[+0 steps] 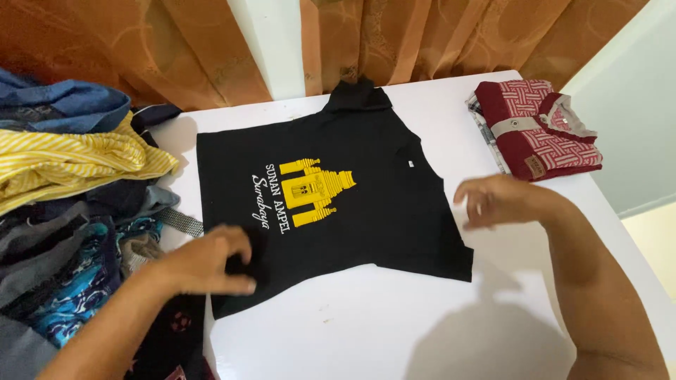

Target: Folding various items of clothing, including a t-shirt and underwear, on a white surface.

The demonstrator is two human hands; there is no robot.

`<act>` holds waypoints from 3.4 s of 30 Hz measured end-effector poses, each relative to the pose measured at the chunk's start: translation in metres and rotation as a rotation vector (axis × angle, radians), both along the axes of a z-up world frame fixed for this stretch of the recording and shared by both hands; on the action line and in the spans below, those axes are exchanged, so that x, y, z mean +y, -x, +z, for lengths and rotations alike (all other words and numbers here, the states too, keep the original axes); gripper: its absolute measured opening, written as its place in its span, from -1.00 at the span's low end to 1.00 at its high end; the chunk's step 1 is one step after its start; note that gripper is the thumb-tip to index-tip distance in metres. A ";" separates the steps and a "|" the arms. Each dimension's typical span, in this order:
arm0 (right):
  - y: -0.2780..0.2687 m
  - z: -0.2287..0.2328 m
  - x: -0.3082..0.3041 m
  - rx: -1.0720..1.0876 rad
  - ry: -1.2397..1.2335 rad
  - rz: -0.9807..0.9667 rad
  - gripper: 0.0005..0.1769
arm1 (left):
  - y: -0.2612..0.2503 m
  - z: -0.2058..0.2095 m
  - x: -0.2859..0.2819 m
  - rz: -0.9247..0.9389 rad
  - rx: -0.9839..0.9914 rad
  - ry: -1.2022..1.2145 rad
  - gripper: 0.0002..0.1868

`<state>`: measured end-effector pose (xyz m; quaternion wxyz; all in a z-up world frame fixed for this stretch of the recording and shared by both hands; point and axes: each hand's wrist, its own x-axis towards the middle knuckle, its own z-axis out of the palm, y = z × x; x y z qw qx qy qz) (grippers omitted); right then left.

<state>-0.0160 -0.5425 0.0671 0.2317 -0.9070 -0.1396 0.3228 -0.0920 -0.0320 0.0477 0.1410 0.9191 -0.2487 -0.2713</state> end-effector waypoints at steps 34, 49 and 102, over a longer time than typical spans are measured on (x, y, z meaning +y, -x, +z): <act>-0.097 -0.133 0.231 -0.607 -0.061 0.208 -0.16 | -0.134 -0.111 -0.085 0.355 -0.385 -0.116 -0.29; -0.160 -0.083 0.102 -0.533 0.303 -0.094 -0.19 | -0.135 -0.120 0.019 0.626 -0.483 -0.221 -0.17; -0.111 -0.136 0.237 -0.646 0.056 0.037 -0.27 | -0.145 -0.118 -0.086 0.393 -0.479 -0.047 -0.34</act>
